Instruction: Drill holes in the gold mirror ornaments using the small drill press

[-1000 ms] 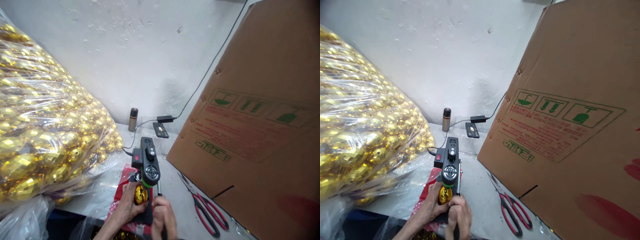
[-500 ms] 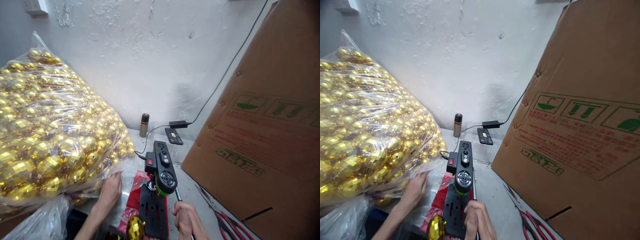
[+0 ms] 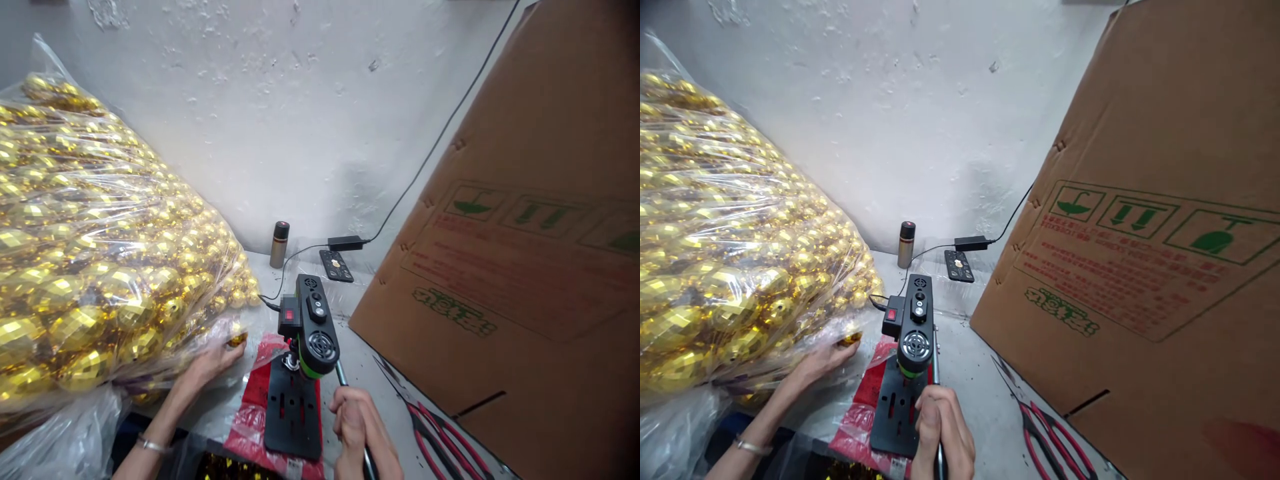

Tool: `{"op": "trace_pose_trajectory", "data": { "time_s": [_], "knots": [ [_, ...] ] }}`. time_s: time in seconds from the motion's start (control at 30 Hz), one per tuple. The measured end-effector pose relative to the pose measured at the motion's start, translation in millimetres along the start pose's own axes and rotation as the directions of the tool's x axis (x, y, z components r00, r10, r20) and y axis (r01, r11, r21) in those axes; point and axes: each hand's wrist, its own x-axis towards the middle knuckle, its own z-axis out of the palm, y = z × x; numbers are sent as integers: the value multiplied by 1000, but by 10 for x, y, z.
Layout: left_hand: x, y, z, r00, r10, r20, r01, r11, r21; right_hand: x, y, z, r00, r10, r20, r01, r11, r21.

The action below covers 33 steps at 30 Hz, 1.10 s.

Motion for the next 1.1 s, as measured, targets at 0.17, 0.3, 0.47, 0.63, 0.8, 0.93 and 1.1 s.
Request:
{"op": "trace_pose_trajectory", "data": {
  "time_s": [0.17, 0.3, 0.47, 0.63, 0.8, 0.93, 1.1],
  "knots": [
    [-400, 159, 349, 977, -196, 87, 210, 788, -578, 163, 17, -91, 988, -89, 127, 97, 993, -60],
    [-636, 277, 613, 909, -273, 314, 409, 450, -794, 242, 16, -130, 972, -153, 181, 164, 985, -49],
    [-702, 372, 829, 875, -302, 378, 482, 486, -729, 221, 15, -140, 962, -174, 209, 188, 981, -50],
    [-674, 496, 896, 964, -174, 200, 259, 776, -575, 201, 25, -166, 951, -194, 242, 215, 975, -62],
    [-632, 631, 881, 984, -36, 173, 97, 930, -355, 205, -5, -179, 951, -191, 243, 217, 972, -86],
    [-606, 695, 831, 974, -7, 227, 64, 967, -246, 214, -15, -188, 946, -207, 250, 234, 969, -81],
    [-562, 757, 782, 961, 53, 272, -7, 986, -166, 216, -10, -198, 934, -237, 269, 266, 961, -75]
  ]
}}
